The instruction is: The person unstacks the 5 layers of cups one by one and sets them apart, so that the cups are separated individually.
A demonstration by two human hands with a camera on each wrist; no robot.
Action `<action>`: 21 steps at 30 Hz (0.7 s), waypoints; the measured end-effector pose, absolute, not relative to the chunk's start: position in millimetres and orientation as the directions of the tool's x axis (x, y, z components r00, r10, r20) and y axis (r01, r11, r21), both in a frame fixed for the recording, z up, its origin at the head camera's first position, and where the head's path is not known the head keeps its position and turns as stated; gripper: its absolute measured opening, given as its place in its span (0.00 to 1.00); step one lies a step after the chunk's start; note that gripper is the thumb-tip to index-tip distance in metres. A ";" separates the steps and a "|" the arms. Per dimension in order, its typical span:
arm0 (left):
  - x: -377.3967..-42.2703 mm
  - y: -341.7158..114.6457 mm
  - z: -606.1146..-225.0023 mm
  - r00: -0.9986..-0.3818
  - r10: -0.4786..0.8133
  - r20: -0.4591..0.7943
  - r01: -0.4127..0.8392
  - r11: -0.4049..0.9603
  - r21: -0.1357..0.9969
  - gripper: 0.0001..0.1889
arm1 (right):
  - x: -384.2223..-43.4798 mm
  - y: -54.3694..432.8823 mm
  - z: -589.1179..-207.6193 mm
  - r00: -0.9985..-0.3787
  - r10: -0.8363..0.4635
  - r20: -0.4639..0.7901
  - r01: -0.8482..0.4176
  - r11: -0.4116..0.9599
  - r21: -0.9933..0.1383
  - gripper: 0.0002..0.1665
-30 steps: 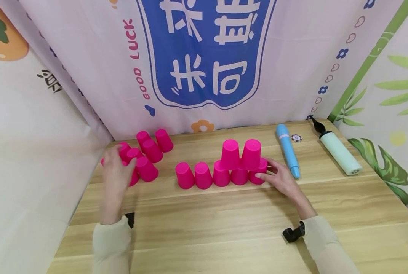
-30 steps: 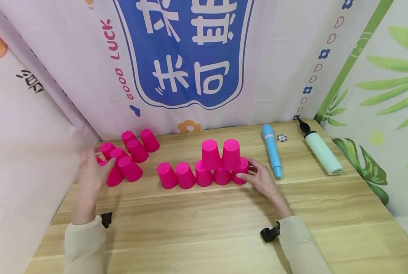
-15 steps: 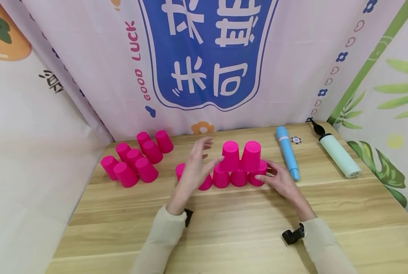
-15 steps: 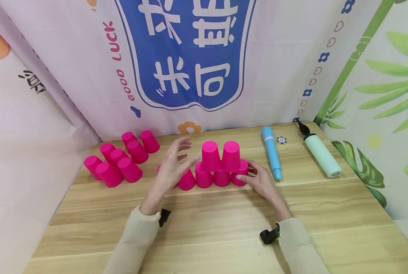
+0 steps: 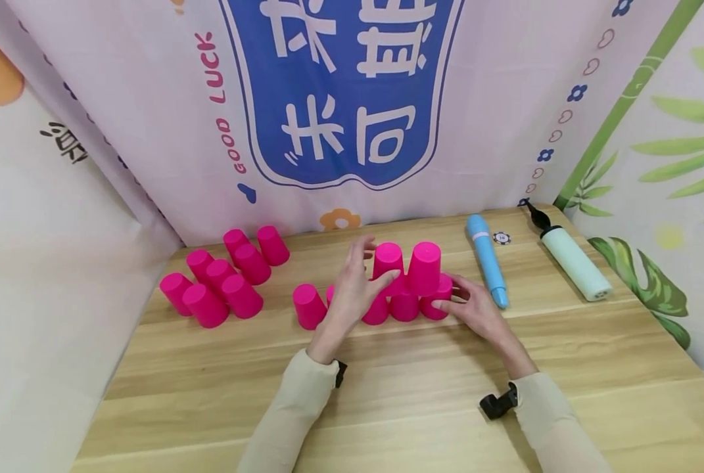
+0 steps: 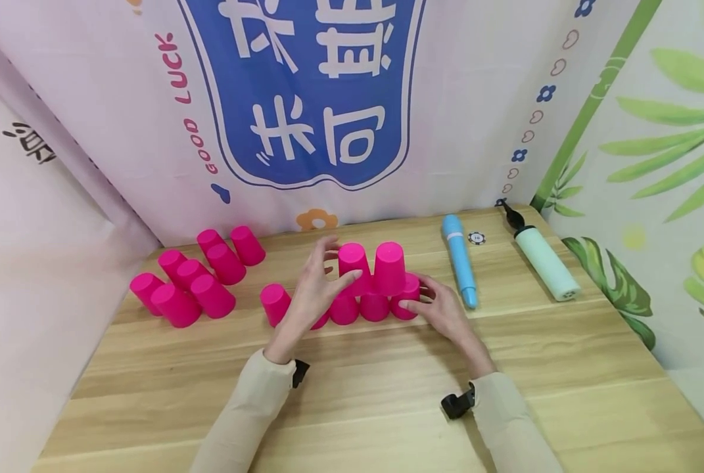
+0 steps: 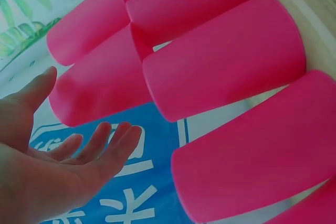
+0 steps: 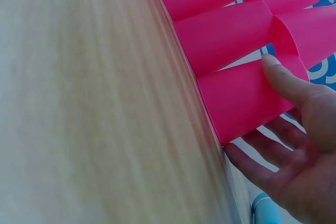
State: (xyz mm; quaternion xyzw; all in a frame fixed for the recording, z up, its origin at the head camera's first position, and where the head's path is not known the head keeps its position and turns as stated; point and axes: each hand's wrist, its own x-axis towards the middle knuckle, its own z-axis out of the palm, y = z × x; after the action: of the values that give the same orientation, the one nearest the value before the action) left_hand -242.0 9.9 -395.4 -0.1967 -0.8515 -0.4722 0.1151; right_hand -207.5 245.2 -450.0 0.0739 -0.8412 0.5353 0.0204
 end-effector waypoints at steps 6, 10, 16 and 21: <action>-244.4 13.1 -399.9 -0.903 0.228 0.365 0.430 0.504 0.749 0.34 | -208.1 244.9 -447.0 -0.988 -0.104 0.114 -0.148 0.417 -0.897 0.35; -245.6 14.9 -403.9 -0.904 0.233 0.358 0.427 0.515 0.743 0.34 | -208.1 244.7 -448.8 -0.986 -0.112 0.120 -0.156 0.401 -0.903 0.36; -245.5 13.8 -404.8 -0.904 0.229 0.362 0.428 0.491 0.759 0.34 | -217.7 251.8 -470.4 -0.987 -0.107 0.120 -0.153 0.404 -0.902 0.39; -243.2 6.5 -396.7 -0.908 0.197 0.370 0.419 0.450 0.789 0.33 | -223.9 258.8 -482.6 -0.986 -0.100 0.131 -0.160 0.403 -0.901 0.41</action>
State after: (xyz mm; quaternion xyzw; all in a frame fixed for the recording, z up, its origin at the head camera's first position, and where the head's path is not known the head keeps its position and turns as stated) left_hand -243.2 6.5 -396.7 -0.1826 -0.8438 -0.4918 0.1129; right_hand -223.9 258.8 -482.6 0.0776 -0.8371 0.5408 0.0279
